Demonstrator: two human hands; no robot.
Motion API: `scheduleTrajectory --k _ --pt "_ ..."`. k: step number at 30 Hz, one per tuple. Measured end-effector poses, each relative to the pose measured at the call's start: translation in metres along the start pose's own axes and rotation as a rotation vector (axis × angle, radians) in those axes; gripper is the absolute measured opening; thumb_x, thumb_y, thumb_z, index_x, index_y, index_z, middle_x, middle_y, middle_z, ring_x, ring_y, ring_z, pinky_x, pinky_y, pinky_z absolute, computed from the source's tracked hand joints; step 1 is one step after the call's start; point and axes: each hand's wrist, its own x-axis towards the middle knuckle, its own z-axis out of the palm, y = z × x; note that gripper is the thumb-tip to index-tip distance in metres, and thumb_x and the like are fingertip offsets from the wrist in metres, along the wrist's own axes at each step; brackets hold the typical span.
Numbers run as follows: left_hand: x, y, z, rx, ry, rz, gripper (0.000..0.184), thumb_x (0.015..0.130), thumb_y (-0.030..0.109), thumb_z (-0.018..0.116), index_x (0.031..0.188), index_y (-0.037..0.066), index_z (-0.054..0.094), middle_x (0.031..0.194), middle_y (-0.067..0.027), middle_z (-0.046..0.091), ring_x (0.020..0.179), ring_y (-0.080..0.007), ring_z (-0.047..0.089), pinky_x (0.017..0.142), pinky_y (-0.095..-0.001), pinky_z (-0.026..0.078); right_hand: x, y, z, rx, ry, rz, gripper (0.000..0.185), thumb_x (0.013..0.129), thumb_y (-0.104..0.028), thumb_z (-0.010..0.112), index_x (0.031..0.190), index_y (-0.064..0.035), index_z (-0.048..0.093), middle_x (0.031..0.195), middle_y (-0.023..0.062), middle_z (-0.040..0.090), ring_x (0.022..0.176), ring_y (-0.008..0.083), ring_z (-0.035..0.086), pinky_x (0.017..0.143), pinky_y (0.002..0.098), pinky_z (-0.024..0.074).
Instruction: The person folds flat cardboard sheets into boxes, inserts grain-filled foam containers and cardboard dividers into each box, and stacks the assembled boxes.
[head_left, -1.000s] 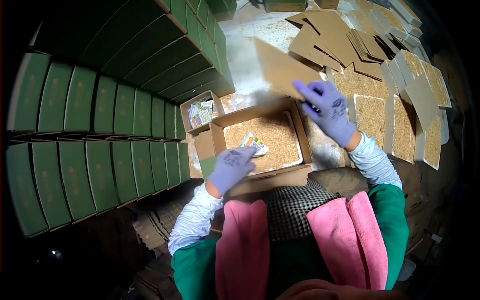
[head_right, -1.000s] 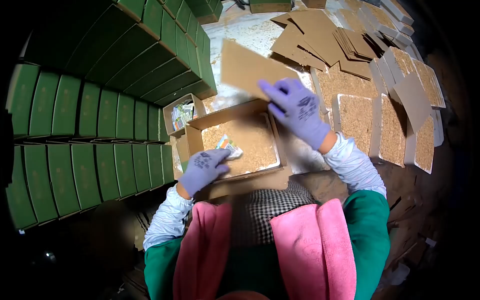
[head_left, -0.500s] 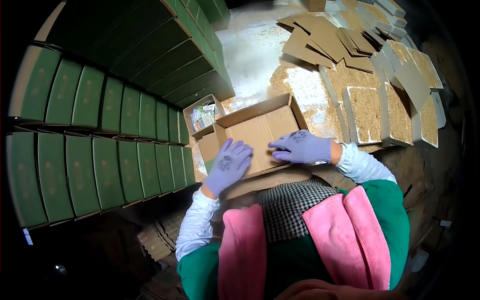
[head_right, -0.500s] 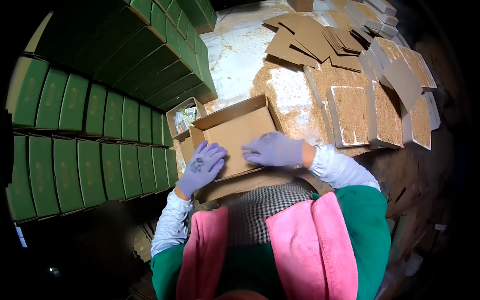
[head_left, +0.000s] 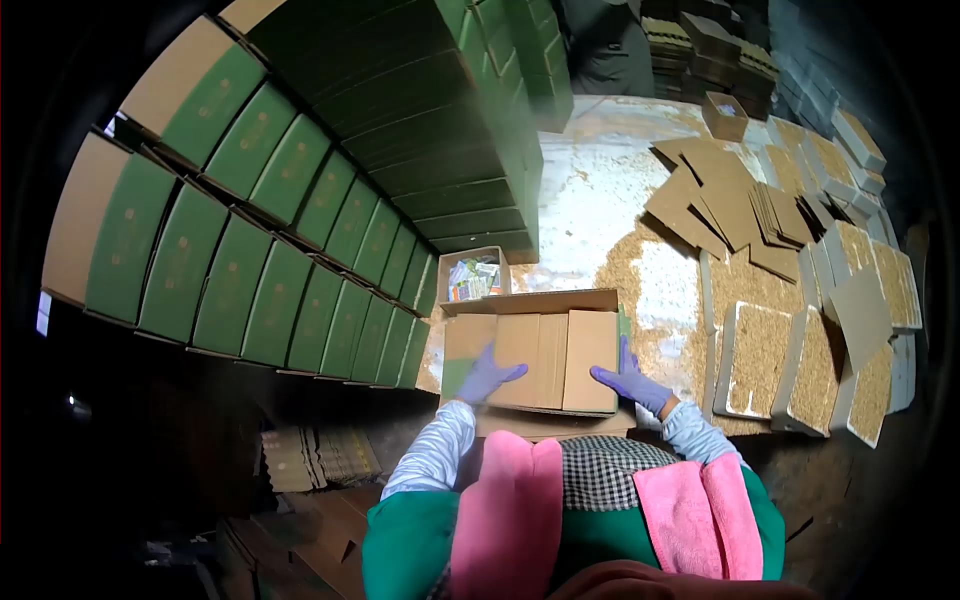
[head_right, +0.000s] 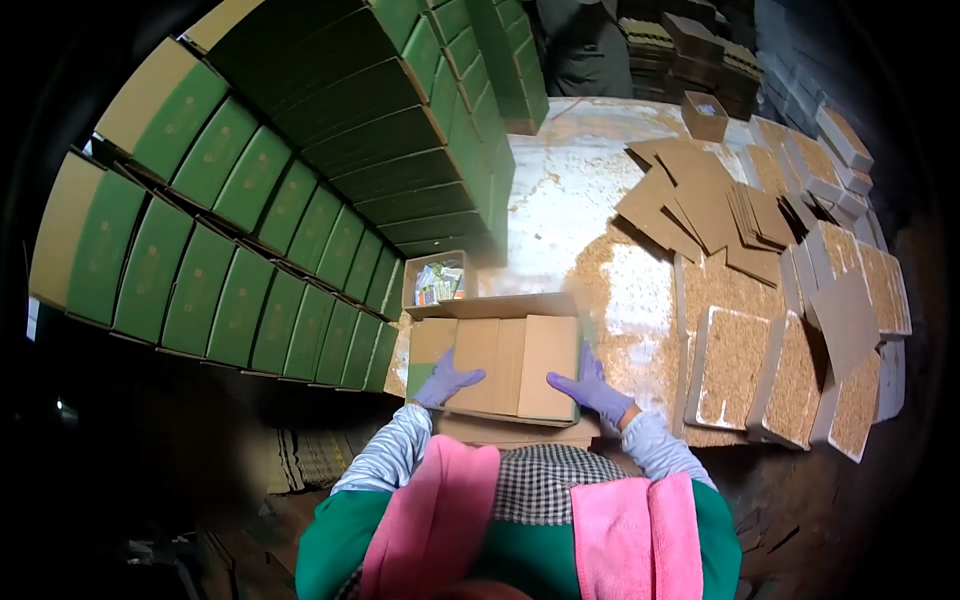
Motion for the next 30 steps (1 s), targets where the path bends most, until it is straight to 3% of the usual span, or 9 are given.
scheduleTrajectory --k 3,6,12,22,25,27,28,29,30 --pt "-0.011 0.042 -0.02 0.034 -0.119 -0.028 0.08 0.081 0.044 0.078 0.14 0.001 0.046 0.126 -0.0147 0.062 0.118 -0.0235 0.058 0.099 -0.0352 0.046 -0.039 -0.07 -0.003 0.689 0.138 -0.157 0.107 0.082 -0.032 0.077 0.155 0.0016 0.006 0.153 0.0233 0.031 0.14 0.0345 0.036 0.113 0.0417 0.0345" --pt "0.033 0.093 -0.065 0.291 -0.114 0.162 0.075 0.089 0.047 0.07 0.142 0.001 0.045 0.127 -0.0161 0.061 0.117 -0.0252 0.058 0.101 -0.0353 0.044 -0.033 -0.086 -0.049 1.245 0.021 -0.272 0.077 0.083 -0.014 0.069 0.149 -0.0046 0.032 0.139 0.0163 0.05 0.127 0.0302 0.052 0.108 0.0414 0.0437" --pt "0.097 0.383 -0.275 0.049 1.055 0.894 0.086 0.093 0.041 0.063 0.152 -0.006 0.021 0.158 -0.0243 0.024 0.146 -0.0326 0.025 0.119 -0.0366 0.021 -0.025 -0.216 -0.218 1.52 0.112 -0.706 0.049 0.096 -0.022 0.055 0.14 -0.0022 0.045 0.134 0.0139 0.056 0.124 0.0284 0.054 0.107 0.0425 0.0435" --pt "0.192 0.402 -0.367 -0.347 0.702 1.132 0.083 0.091 0.029 0.073 0.15 -0.005 0.026 0.148 -0.0155 0.04 0.12 -0.0168 0.05 0.098 -0.031 0.044 0.039 -0.576 -0.334 1.075 0.35 -0.955 0.045 0.097 -0.04 0.051 0.122 -0.0034 0.061 0.117 0.0095 0.068 0.105 0.0232 0.064 0.095 0.039 0.0507" --pt "0.187 0.407 -0.365 -0.18 0.829 1.1 0.082 0.093 0.033 0.07 0.151 -0.004 0.025 0.147 -0.0138 0.042 0.121 -0.0184 0.049 0.102 -0.03 0.041 0.119 -0.628 -0.338 1.043 -0.449 -0.944 0.055 0.097 -0.052 0.044 0.129 -0.0077 0.053 0.124 0.0098 0.062 0.114 0.0279 0.057 0.102 0.0433 0.0433" --pt "0.174 0.407 -0.353 -0.324 0.722 1.136 0.091 0.091 0.041 0.071 0.152 -0.004 0.021 0.144 -0.0141 0.044 0.12 -0.0187 0.048 0.101 -0.0278 0.04 0.152 -0.652 -0.312 1.96 -1.203 -0.487 0.067 0.099 -0.06 0.033 0.146 -0.012 0.034 0.143 0.0126 0.046 0.132 0.0305 0.042 0.113 0.043 0.03" --pt "0.174 0.405 -0.353 -0.355 0.807 0.993 0.1 0.088 0.046 0.073 0.152 -0.005 0.016 0.142 -0.0138 0.044 0.12 -0.0182 0.046 0.099 -0.0265 0.039 0.16 -0.657 -0.3 2.576 -1.715 0.114 0.071 0.1 -0.062 0.029 0.151 -0.0131 0.028 0.148 0.0137 0.042 0.138 0.0306 0.038 0.116 0.0416 0.0259" --pt "0.173 0.403 -0.358 -0.362 0.769 0.906 0.101 0.087 0.047 0.073 0.152 -0.006 0.016 0.143 -0.0143 0.043 0.121 -0.0179 0.044 0.1 -0.0267 0.039 0.17 -0.661 -0.288 2.939 -2.083 1.185 0.075 0.101 -0.063 0.025 0.157 -0.0141 0.022 0.154 0.0149 0.038 0.143 0.0307 0.034 0.119 0.0402 0.0218" --pt "0.161 0.407 -0.357 -0.37 0.725 0.806 0.103 0.086 0.049 0.074 0.151 -0.007 0.017 0.143 -0.0148 0.041 0.122 -0.0177 0.042 0.101 -0.0269 0.038 0.177 -0.658 -0.285 2.537 -2.31 2.924 0.074 0.101 -0.063 0.024 0.156 -0.0139 0.022 0.152 0.0153 0.04 0.143 0.0298 0.035 0.118 0.0382 0.022"
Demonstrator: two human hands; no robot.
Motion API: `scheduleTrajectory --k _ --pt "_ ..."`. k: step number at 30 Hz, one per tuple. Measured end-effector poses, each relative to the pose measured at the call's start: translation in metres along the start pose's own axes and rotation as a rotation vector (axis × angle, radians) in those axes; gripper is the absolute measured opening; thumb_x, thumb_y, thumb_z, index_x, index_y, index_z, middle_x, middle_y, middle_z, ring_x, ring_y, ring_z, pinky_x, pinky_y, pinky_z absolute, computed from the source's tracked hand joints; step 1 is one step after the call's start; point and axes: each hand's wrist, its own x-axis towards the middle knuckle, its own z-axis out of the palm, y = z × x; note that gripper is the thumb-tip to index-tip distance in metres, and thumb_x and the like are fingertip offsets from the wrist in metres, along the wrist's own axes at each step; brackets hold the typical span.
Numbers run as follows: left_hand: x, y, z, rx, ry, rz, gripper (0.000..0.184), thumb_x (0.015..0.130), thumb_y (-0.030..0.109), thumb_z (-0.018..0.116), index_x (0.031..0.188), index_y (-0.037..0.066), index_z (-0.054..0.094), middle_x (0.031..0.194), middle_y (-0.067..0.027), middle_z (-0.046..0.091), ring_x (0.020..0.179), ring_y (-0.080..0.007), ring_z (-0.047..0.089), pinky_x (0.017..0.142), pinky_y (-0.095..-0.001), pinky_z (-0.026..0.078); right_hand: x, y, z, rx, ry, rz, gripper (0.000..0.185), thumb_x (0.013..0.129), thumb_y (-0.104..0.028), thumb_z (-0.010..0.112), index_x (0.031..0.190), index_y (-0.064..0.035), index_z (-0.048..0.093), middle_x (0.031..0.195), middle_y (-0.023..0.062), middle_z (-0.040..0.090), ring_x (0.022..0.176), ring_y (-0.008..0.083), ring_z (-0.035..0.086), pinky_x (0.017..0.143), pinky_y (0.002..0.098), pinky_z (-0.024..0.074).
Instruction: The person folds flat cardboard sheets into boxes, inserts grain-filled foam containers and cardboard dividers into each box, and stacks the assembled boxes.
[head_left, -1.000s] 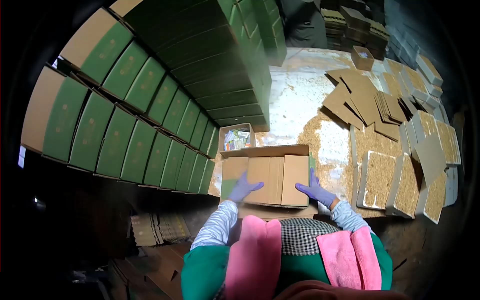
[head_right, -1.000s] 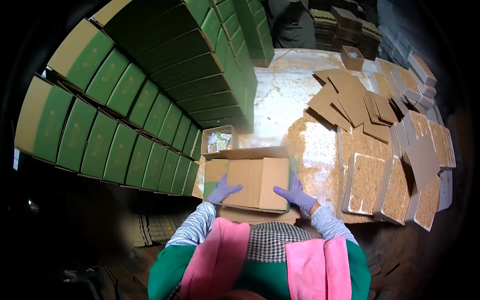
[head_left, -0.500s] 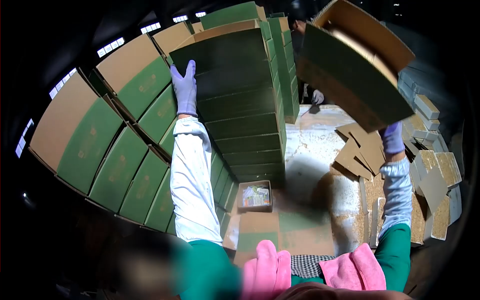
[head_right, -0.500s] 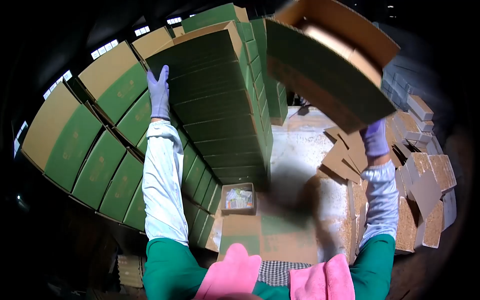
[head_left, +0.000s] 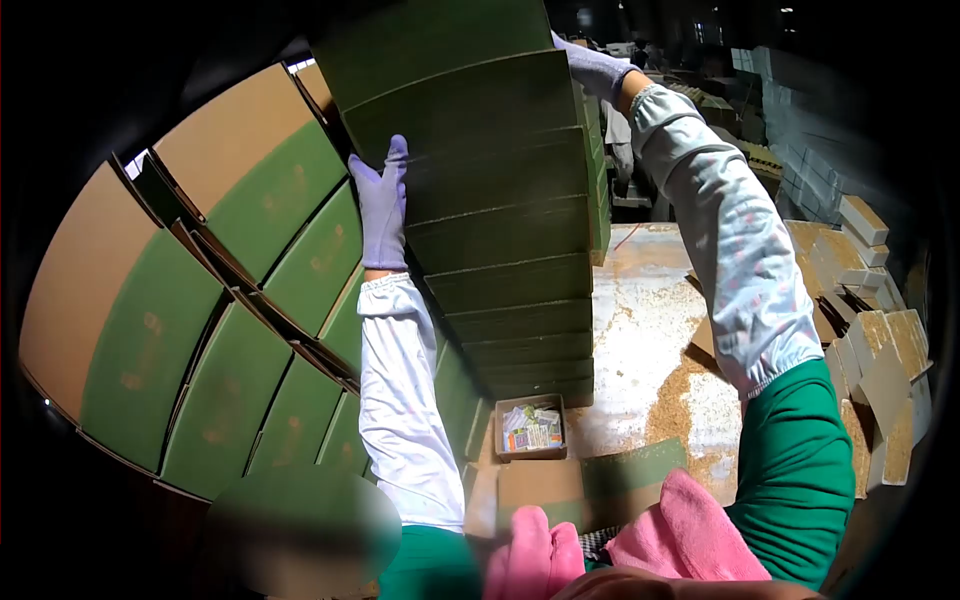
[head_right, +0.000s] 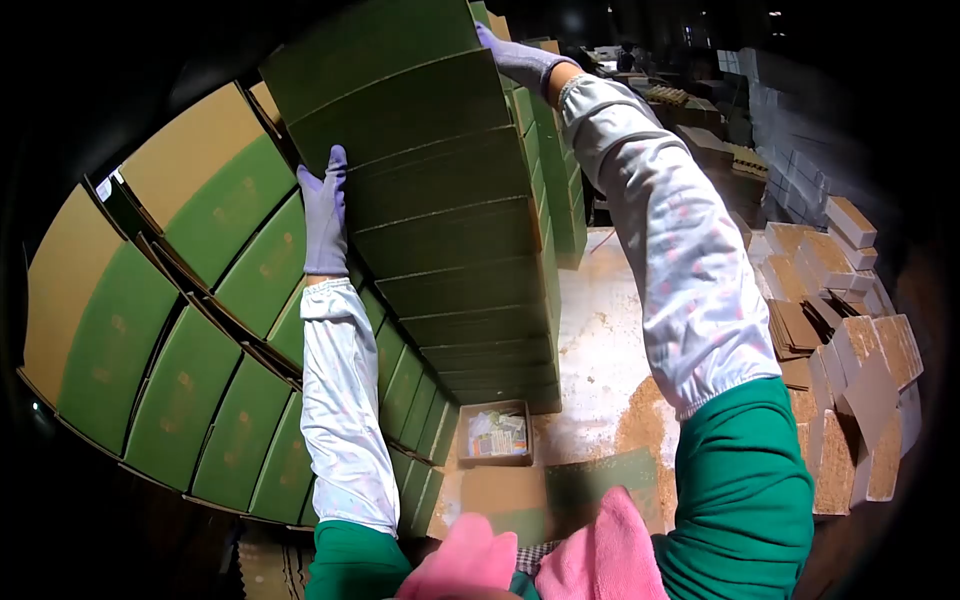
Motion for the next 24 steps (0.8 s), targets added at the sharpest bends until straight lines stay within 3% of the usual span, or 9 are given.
scheduleTrajectory --k 1,2,5,8,11,13,16,21,24 --pt "0.004 -0.005 0.002 0.02 0.022 0.066 0.104 0.085 0.051 0.075 0.15 -0.008 0.018 0.14 -0.0144 0.043 0.117 -0.0171 0.044 0.098 -0.0265 0.039 -0.007 -0.001 0.004 0.967 0.076 0.221 0.073 0.102 -0.062 0.023 0.156 -0.0136 0.022 0.151 0.0158 0.042 0.142 0.029 0.035 0.118 0.0363 0.0223" --pt "0.007 -0.01 0.004 0.042 0.046 0.132 0.105 0.084 0.052 0.075 0.149 -0.009 0.02 0.136 -0.014 0.045 0.113 -0.0164 0.045 0.095 -0.0261 0.041 -0.018 -0.006 0.001 1.012 0.01 0.332 0.069 0.104 -0.056 0.023 0.155 -0.0098 0.025 0.15 0.0168 0.042 0.143 0.0275 0.035 0.118 0.0351 0.0225" --pt "0.021 -0.027 0.001 0.163 0.141 0.381 0.099 0.083 0.055 0.075 0.141 -0.011 0.03 0.101 -0.0051 0.051 0.08 -0.0107 0.046 0.071 -0.0235 0.042 -0.06 0.022 0.091 1.38 0.205 0.235 0.106 0.089 -0.058 0.063 0.155 0.0013 0.006 0.163 0.0153 0.013 0.148 0.0433 0.006 0.122 0.0397 0.0092" --pt "0.009 -0.019 -0.001 0.224 0.139 0.201 0.081 0.085 0.054 0.073 0.126 -0.009 0.043 0.074 0.0034 0.044 0.063 -0.0067 0.04 0.057 -0.0223 0.037 -0.238 -0.047 0.138 1.144 0.393 0.681 0.107 0.083 -0.062 0.064 0.153 0.0001 0.012 0.157 0.0182 0.023 0.142 0.0438 0.018 0.117 0.0438 0.0169" --pt "-0.004 -0.013 0.009 0.227 0.147 0.241 0.071 0.086 0.057 0.07 0.113 -0.005 0.048 0.071 0.0037 0.041 0.061 -0.0069 0.039 0.055 -0.0228 0.037 -0.414 -0.137 0.203 1.206 -0.114 0.995 0.109 0.077 -0.067 0.066 0.15 -0.001 0.018 0.151 0.021 0.032 0.135 0.0444 0.03 0.112 0.048 0.0246" --pt "0.008 -0.019 -0.003 0.358 0.169 0.157 0.071 0.09 0.054 0.068 0.121 -0.007 0.046 0.079 -0.0012 0.05 0.068 -0.0101 0.047 0.063 -0.024 0.043 -0.471 -0.179 0.233 1.354 -0.487 0.916 0.11 0.073 -0.069 0.067 0.149 -0.0018 0.022 0.147 0.0229 0.039 0.131 0.0447 0.038 0.109 0.0507 0.0298" --pt "0.007 -0.02 0.006 0.325 0.209 0.178 0.067 0.095 0.053 0.058 0.127 -0.004 0.045 0.089 -0.0085 0.058 0.074 -0.0155 0.056 0.066 -0.0277 0.048 -0.447 -0.214 0.237 1.092 -0.311 1.09 0.098 0.073 -0.053 0.078 0.143 0.0009 0.035 0.139 0.021 0.049 0.134 0.0335 0.041 0.118 0.0384 0.0239" --pt "0.004 -0.015 0.01 0.654 0.243 0.191 0.054 0.103 0.045 0.043 0.128 -0.002 0.048 0.094 -0.016 0.063 0.083 -0.0257 0.063 0.073 -0.0359 0.049 -0.404 -0.232 0.241 1.038 -0.341 1.373 0.114 0.073 -0.043 0.082 0.144 0.0133 0.014 0.138 0.0268 0.047 0.131 0.0328 0.045 0.113 0.0353 0.0337" --pt "0.017 -0.031 0.008 0.759 0.329 0.471 0.047 0.101 0.039 0.043 0.12 -0.004 0.049 0.086 -0.0199 0.062 0.074 -0.0336 0.061 0.074 -0.0425 0.048 -0.418 -0.242 0.297 1.069 -0.314 1.295 0.114 0.075 -0.042 0.081 0.147 0.0127 0.011 0.141 0.0276 0.045 0.132 0.0329 0.045 0.113 0.035 0.0344"
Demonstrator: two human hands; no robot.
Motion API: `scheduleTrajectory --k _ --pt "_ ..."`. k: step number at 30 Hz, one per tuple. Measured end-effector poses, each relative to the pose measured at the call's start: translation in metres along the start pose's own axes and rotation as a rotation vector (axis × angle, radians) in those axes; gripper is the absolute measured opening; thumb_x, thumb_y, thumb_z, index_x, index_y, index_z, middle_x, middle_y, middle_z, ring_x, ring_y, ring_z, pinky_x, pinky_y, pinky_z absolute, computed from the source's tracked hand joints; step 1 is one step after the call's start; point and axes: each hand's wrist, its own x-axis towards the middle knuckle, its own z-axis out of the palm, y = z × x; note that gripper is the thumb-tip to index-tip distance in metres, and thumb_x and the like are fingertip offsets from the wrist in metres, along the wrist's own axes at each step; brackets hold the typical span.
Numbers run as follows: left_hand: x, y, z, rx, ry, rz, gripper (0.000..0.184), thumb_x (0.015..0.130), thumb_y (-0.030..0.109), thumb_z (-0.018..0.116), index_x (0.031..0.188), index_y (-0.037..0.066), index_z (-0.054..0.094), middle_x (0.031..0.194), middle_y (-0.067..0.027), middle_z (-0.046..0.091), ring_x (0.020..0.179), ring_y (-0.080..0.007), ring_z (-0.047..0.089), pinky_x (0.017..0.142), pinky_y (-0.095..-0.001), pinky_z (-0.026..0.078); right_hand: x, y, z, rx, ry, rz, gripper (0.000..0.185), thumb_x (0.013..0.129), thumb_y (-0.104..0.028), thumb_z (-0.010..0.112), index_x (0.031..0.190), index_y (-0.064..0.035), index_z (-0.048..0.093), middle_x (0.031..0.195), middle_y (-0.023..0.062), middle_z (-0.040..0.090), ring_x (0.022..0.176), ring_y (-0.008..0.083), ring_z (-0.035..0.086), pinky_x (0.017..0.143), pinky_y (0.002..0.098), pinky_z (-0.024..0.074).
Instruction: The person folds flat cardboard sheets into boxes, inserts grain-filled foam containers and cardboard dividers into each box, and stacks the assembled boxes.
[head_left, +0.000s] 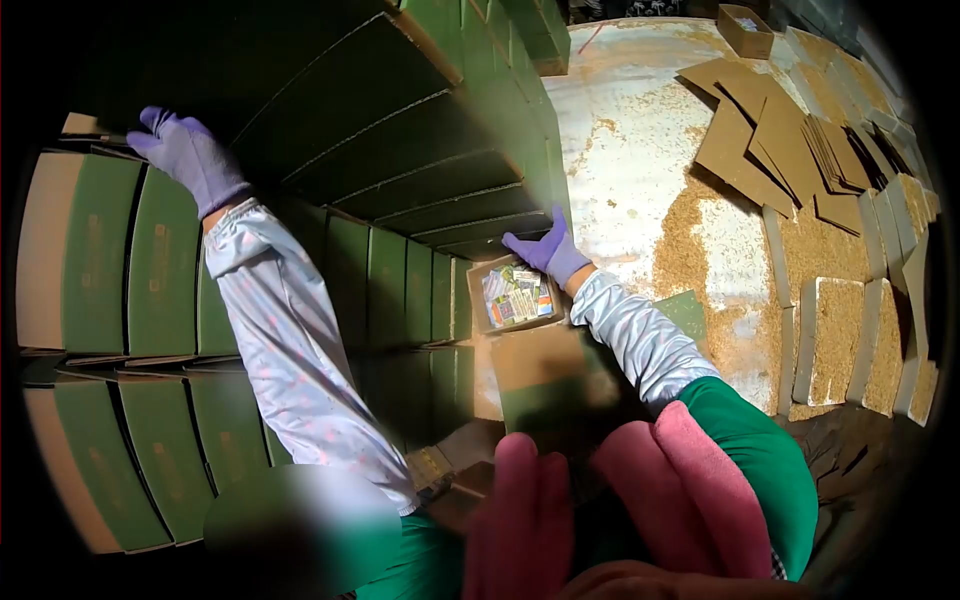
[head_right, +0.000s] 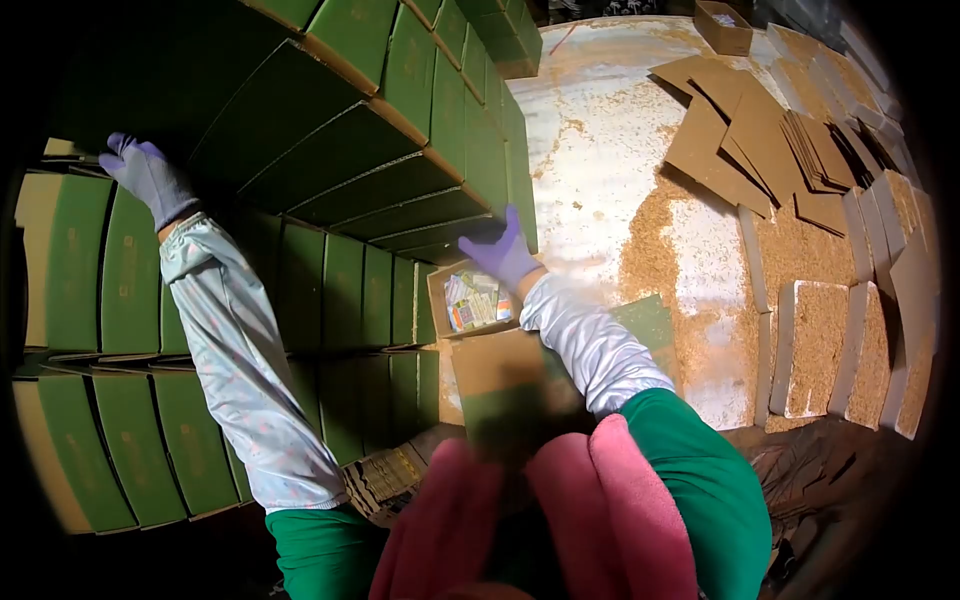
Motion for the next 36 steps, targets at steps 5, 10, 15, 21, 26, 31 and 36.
scheduleTrajectory --k 5,10,15,21,26,31,36 --pt "-0.046 0.026 0.01 0.009 -0.042 0.269 0.05 0.094 0.022 0.045 0.132 -0.01 0.039 0.132 -0.0287 0.039 0.117 -0.0395 0.046 0.096 -0.0469 0.044 0.006 0.0 0.003 -0.024 -0.017 -0.02 0.107 0.079 -0.044 0.076 0.148 0.0105 0.015 0.142 0.0275 0.044 0.131 0.0342 0.046 0.112 0.0382 0.0351" --pt "-0.218 0.053 -0.057 -0.313 -0.392 -0.167 0.032 0.095 0.015 0.06 0.121 -0.003 0.062 0.123 -0.0165 0.063 0.114 -0.0263 0.061 0.099 -0.0356 0.046 0.001 0.013 -0.014 0.007 -0.135 0.018 0.101 0.083 -0.047 0.072 0.148 0.0084 0.02 0.142 0.0275 0.044 0.131 0.0354 0.046 0.11 0.0414 0.0358" --pt "-0.449 -0.148 -0.136 0.187 -1.054 -0.625 0.066 0.093 0.035 0.063 0.142 -0.005 0.042 0.141 -0.0225 0.05 0.13 -0.0362 0.048 0.109 -0.0401 0.039 -0.111 0.05 -0.12 0.088 0.044 0.023 0.095 0.087 -0.05 0.068 0.149 0.0063 0.024 0.143 0.0274 0.043 0.13 0.0366 0.046 0.109 0.0445 0.0365" --pt "-0.576 -0.172 -0.176 -0.761 -0.748 -1.649 0.057 0.104 0.043 0.045 0.143 0.003 0.044 0.139 -0.0083 0.05 0.128 -0.0179 0.047 0.111 -0.0334 0.036 -0.325 0.11 -0.203 -0.425 0.196 0.51 0.115 0.07 -0.052 0.08 0.151 0.005 0.021 0.149 0.0269 0.037 0.136 0.0443 0.039 0.113 0.0424 0.0341" --pt "-0.598 -0.078 -0.153 -0.586 -0.82 -1.425 0.063 0.103 0.034 0.049 0.15 -0.003 0.028 0.146 -0.0134 0.041 0.13 -0.0207 0.043 0.11 -0.036 0.035 -0.372 0.14 -0.262 -0.376 0.332 0.461 0.111 0.071 -0.045 0.083 0.151 0.0043 0.025 0.141 0.0239 0.05 0.127 0.033 0.053 0.107 0.0361 0.0408" --pt "-0.656 -0.001 -0.102 -0.714 -0.983 -1.109 0.059 0.103 0.018 0.048 0.153 0.001 0.024 0.151 -0.0145 0.034 0.142 -0.0251 0.029 0.118 -0.0344 0.023 -0.387 0.153 -0.346 0.014 0.382 0.354 0.089 0.074 -0.015 0.084 0.146 0.0012 0.033 0.128 0.0125 0.057 0.114 0.0207 0.057 0.096 0.0327 0.0488" --pt "-0.613 0.027 -0.032 -0.182 -1.229 -0.793 0.047 0.105 0.03 0.035 0.134 -0.005 0.045 0.13 -0.0326 0.053 0.119 -0.0476 0.051 0.101 -0.0461 0.042 -0.383 0.182 -0.34 -0.072 0.499 0.258 0.093 0.075 -0.024 0.085 0.146 0.002 0.031 0.132 0.015 0.055 0.12 0.0225 0.054 0.1 0.0335 0.0451"
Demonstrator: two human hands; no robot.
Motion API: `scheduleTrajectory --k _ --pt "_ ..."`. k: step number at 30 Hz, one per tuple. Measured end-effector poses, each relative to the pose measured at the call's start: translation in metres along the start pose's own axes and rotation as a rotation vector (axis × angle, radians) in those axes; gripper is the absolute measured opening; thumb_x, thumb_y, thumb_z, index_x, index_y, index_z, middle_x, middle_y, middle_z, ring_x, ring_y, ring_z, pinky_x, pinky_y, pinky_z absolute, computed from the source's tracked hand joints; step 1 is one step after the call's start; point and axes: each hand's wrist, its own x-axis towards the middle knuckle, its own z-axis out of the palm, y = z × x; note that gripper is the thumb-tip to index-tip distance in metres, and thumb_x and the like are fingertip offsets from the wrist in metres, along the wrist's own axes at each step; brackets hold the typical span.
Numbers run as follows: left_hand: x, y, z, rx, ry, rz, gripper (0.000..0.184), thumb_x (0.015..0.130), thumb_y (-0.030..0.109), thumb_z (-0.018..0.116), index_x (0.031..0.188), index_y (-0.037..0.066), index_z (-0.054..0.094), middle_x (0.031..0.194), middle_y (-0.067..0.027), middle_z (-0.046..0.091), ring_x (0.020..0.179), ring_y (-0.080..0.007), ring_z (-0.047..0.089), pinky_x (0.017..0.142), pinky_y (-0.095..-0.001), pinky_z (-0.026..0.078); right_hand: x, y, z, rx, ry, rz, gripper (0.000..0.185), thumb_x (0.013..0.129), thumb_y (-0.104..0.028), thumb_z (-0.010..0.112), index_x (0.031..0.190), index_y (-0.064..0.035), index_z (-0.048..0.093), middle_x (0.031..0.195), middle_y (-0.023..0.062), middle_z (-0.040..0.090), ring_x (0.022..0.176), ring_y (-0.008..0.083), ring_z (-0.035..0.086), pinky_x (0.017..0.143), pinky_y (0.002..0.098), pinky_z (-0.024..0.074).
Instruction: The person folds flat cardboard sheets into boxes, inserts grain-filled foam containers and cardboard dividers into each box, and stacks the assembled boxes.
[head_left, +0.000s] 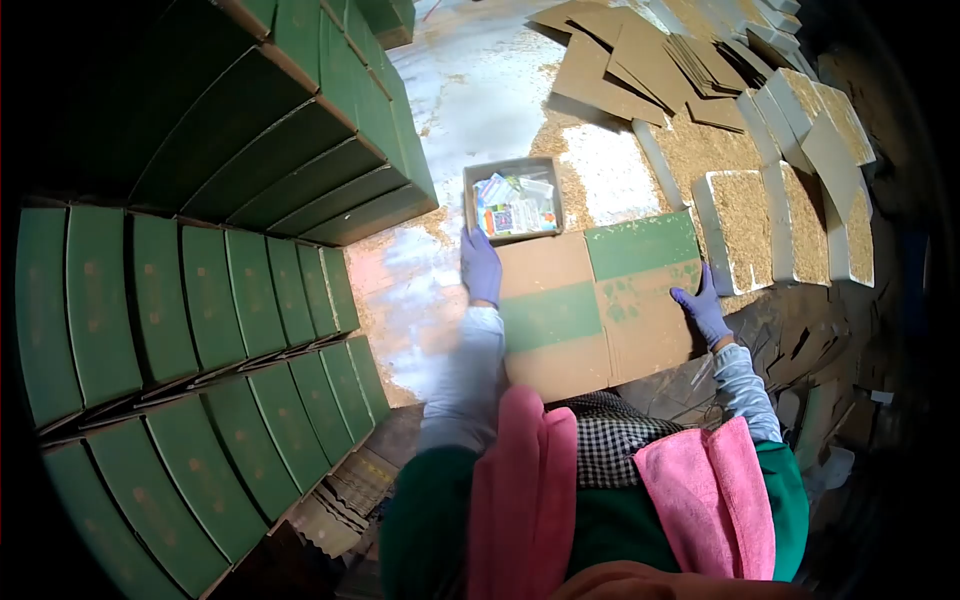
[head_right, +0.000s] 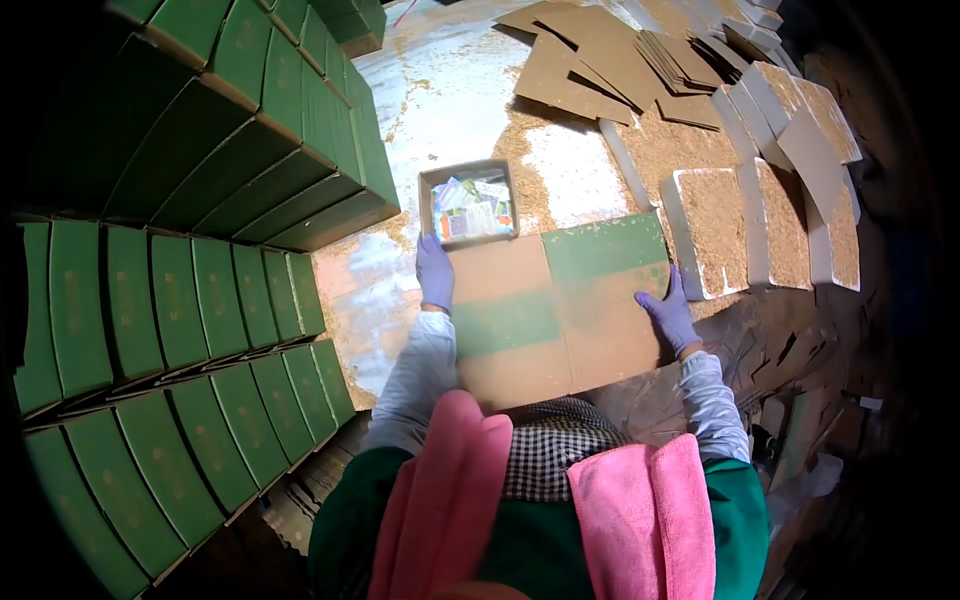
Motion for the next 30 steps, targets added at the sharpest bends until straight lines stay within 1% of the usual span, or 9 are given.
scheduleTrajectory --k 4,6,9,13,20,23,26,28,30 --pt "0.064 -0.016 0.012 0.181 0.003 0.446 0.034 0.105 0.027 0.037 0.107 -0.003 0.052 0.102 -0.0322 0.058 0.095 -0.0509 0.055 0.08 -0.052 0.045 0.004 -0.024 0.008 -0.267 0.066 0.01 0.102 0.076 -0.04 0.081 0.15 0.0036 0.026 0.14 0.0225 0.049 0.128 0.0319 0.05 0.108 0.0368 0.0391" --pt "0.112 -0.09 0.022 0.242 -0.228 0.574 0.044 0.105 0.028 0.039 0.131 -0.007 0.047 0.127 -0.0321 0.052 0.116 -0.045 0.052 0.098 -0.0444 0.044 0.008 -0.024 0.006 -0.411 0.053 0.054 0.105 0.076 -0.046 0.078 0.151 0.0042 0.024 0.147 0.0262 0.041 0.136 0.0372 0.041 0.112 0.0395 0.0338" --pt "-0.034 0.042 -0.07 -0.021 -0.389 0.216 0.09 0.088 0.041 0.069 0.15 -0.007 0.024 0.155 -0.0248 0.029 0.144 -0.0313 0.029 0.119 -0.036 0.022 -0.013 -0.056 -0.011 -0.649 -0.084 -0.002 0.115 0.073 -0.053 0.076 0.152 0.0072 0.018 0.154 0.0307 0.027 0.144 0.0419 0.025 0.118 0.0424 0.0247" --pt "-0.197 -0.005 -0.086 0.986 -0.855 0.513 0.138 0.057 0.07 0.079 0.151 -0.008 0.015 0.156 -0.0328 0.014 0.142 -0.0593 0.001 0.117 -0.064 0.004 -0.071 0.009 -0.034 -0.826 -0.219 -0.186 0.122 0.068 -0.062 0.077 0.154 0.0015 0.017 0.156 0.031 0.021 0.143 0.0485 0.024 0.119 0.045 0.0213" --pt "-0.255 -0.018 -0.093 0.572 -0.582 0.311 0.104 0.071 0.037 0.083 0.153 0.005 0.026 0.157 -0.0327 0.017 0.145 -0.0565 0.003 0.117 -0.0585 0.018 -0.077 -0.032 -0.077 -0.48 -0.22 -0.331 0.113 0.072 -0.059 0.078 0.152 -0.0014 0.024 0.156 0.0268 0.025 0.144 0.0403 0.026 0.117 0.0435 0.0257" --pt "-0.267 0.088 -0.138 0.382 -0.519 0.181 0.068 0.093 0.024 0.061 0.15 -0.001 0.033 0.156 -0.0219 0.032 0.148 -0.0324 0.024 0.117 -0.0387 0.026 -0.069 -0.106 -0.114 -0.44 -0.289 -0.419 0.104 0.075 -0.06 0.075 0.149 0.0003 0.031 0.148 0.026 0.039 0.136 0.0406 0.04 0.113 0.0417 0.0329" --pt "-0.261 0.188 -0.167 0.332 -0.343 0.034 0.053 0.101 0.019 0.047 0.15 0.0 0.036 0.147 -0.0213 0.046 0.127 -0.0308 0.052 0.102 -0.0388 0.044 -0.055 -0.199 -0.139 -0.314 -0.306 -0.465 0.089 0.079 -0.062 0.07 0.137 0.0024 0.048 0.132 0.0239 0.056 0.118 0.0362 0.057 0.101 0.04 0.0455" --pt "-0.233 0.191 -0.188 0.818 -0.489 0.67 0.051 0.095 0.0 0.048 0.145 0.001 0.042 0.145 -0.0233 0.045 0.128 -0.0378 0.049 0.106 -0.0418 0.041 -0.028 -0.234 -0.138 -0.168 -0.438 -0.402 0.087 0.079 -0.062 0.069 0.133 0.004 0.052 0.123 0.0203 0.064 0.11 0.0314 0.063 0.095 0.0385 0.0489" --pt "-0.21 0.215 -0.158 0.638 -0.747 0.752 0.05 0.102 0.012 0.036 0.15 0.001 0.034 0.155 -0.014 0.037 0.143 -0.0269 0.034 0.12 -0.0343 0.022 0.026 -0.224 -0.112 -0.031 -0.383 -0.377 0.088 0.08 -0.062 0.069 0.132 0.0066 0.052 0.122 0.0213 0.064 0.11 0.029 0.063 0.093 0.0359 0.0494"
